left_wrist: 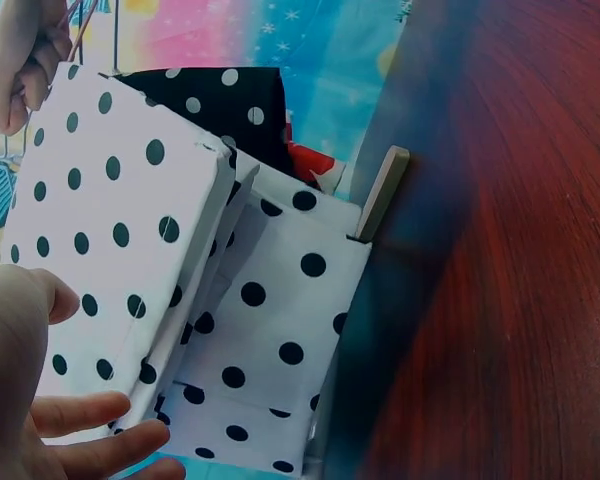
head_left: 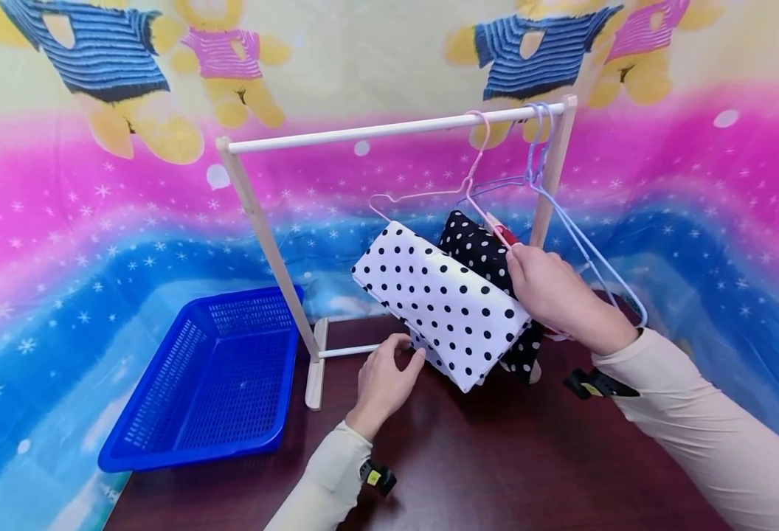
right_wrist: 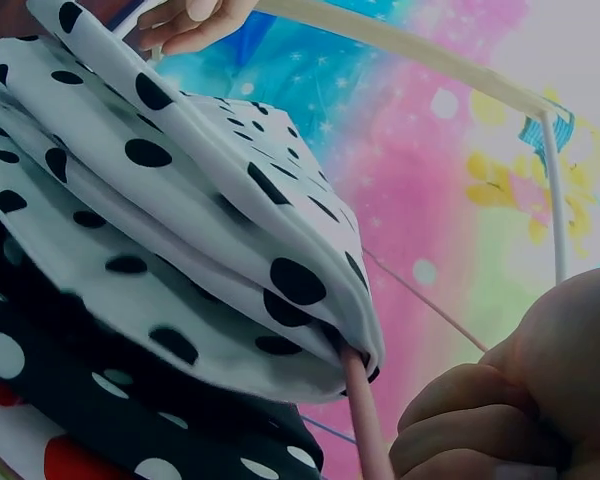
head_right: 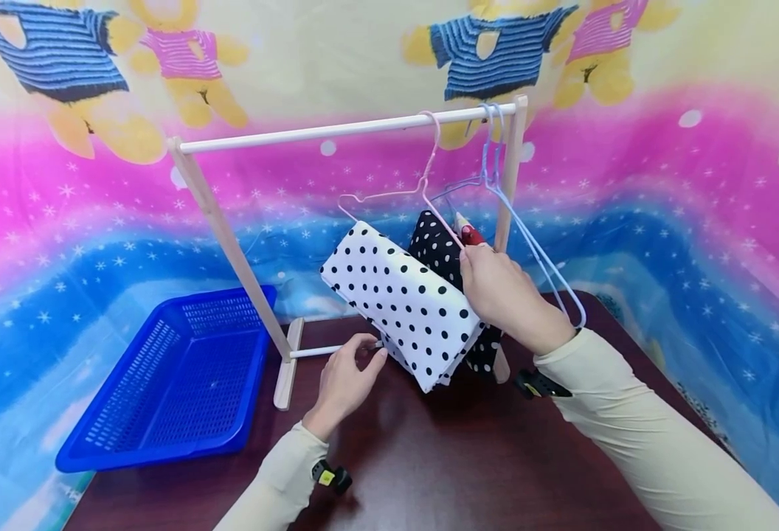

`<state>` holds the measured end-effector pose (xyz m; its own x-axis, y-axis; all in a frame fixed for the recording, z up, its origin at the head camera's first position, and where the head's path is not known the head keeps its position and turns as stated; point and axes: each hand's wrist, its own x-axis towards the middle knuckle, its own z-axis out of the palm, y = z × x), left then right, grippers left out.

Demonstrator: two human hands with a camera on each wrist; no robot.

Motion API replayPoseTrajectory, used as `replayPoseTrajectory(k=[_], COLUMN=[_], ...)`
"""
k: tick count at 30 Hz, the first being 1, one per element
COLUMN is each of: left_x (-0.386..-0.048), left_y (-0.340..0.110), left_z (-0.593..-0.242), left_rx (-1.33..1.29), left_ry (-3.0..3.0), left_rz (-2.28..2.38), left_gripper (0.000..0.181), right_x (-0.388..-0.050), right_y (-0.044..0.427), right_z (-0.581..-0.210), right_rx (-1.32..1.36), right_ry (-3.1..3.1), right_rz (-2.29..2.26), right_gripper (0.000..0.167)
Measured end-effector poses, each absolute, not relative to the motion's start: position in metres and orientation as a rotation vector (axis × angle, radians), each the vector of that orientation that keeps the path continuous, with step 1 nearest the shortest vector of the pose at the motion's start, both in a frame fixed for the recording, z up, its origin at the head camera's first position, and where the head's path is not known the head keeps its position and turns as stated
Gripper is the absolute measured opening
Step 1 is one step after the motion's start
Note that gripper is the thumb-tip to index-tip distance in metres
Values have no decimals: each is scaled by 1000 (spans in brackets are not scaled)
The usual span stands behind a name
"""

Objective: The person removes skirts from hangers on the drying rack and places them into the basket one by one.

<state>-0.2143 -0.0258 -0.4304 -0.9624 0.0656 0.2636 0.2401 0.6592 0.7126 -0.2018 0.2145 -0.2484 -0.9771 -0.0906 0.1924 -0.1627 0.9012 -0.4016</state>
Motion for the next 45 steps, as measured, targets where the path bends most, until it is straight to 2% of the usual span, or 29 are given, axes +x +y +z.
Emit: replayPoseTrajectory(k=[10, 21, 45], left_x=[-216, -216, -219], left_y=[-28, -30, -38], left_z=[-434, -435, -440], left_rx=[-248, -223, -179], left_ry=[-2635, -2632, -2610], left_rz=[-1186, -1216, -1287], left_gripper=[33, 38, 35], right_x=[-204, -202, -201], right_y=[206, 197, 179], right_z=[-252, -253, -254], right_rx=[196, 214, 194], right_ry=[-2892, -2875, -2866], right_rz=[606, 634, 661], right_gripper=[40, 39, 36])
